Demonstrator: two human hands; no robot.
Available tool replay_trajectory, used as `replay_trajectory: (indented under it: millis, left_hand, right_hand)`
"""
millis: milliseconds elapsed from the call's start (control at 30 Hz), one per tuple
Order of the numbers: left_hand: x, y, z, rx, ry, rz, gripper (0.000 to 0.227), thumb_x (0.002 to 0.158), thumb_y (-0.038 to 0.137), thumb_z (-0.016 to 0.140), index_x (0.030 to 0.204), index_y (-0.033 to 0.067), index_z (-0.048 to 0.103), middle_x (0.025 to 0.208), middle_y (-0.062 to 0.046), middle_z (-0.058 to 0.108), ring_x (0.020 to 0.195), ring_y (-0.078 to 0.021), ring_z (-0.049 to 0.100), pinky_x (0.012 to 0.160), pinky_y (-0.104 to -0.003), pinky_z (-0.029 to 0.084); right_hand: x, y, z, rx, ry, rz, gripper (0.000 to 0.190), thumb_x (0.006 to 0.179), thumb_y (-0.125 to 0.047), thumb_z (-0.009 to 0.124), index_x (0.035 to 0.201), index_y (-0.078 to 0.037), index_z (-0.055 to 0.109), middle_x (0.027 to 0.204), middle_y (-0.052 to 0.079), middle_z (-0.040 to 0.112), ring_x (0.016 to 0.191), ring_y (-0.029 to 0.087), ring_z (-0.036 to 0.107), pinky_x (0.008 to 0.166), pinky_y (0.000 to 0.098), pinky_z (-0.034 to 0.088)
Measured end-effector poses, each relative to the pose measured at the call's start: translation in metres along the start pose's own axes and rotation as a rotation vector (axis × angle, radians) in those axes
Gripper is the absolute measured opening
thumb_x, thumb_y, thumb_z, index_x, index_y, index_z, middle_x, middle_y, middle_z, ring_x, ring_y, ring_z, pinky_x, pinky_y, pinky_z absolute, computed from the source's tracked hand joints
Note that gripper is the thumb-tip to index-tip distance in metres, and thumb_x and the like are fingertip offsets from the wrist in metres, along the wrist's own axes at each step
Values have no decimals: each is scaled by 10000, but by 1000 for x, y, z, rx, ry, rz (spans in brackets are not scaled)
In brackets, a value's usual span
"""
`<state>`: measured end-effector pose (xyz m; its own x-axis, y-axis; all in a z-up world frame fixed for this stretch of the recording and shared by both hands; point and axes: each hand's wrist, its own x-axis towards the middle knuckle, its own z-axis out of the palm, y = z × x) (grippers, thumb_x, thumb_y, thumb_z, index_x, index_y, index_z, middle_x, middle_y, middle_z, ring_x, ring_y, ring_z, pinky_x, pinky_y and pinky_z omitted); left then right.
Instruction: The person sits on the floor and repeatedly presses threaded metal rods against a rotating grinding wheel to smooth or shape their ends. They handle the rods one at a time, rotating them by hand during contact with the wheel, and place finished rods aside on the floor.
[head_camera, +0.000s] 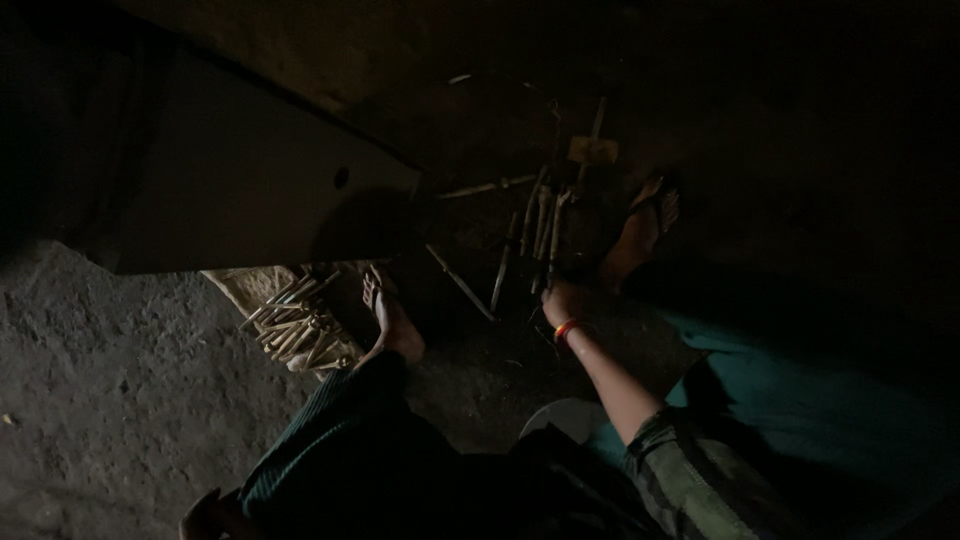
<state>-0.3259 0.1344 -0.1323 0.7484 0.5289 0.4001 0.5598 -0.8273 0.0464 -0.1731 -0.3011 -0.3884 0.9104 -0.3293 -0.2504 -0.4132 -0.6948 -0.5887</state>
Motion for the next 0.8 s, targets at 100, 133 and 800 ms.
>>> replay_trajectory:
  millis: [100, 133, 800]
  left_hand:
    - [1, 2, 4, -9, -7, 7, 300, 1240, 185, 521, 1129, -13, 719, 943, -146, 743, 849, -238, 716, 746, -379, 589]
    - [0, 2, 3, -15, -4, 10, 301, 1242, 185, 521, 1131, -15, 717, 939, -145, 744, 843, -235, 718, 741, -377, 591]
    - [5, 3, -8, -9, -24, 90, 275, 1233, 200, 551, 1155, -21, 694, 943, -161, 755, 757, -236, 722, 650, -373, 592]
  right_hand:
    - [-10, 19, -1, 269, -61, 213, 426, 1031, -445, 588, 1001, -41, 720, 910, 181, 709, 824, 366, 673, 740, 479, 530]
    - [-16, 24, -3, 534, -10, 258, 435, 1046, -455, 583, 1032, -37, 702, 880, 159, 695, 781, 341, 660, 691, 460, 529]
    - [0, -28, -1, 116, -115, 284, 318, 1003, -379, 592, 1078, -100, 726, 971, 106, 720, 811, 296, 673, 717, 463, 547]
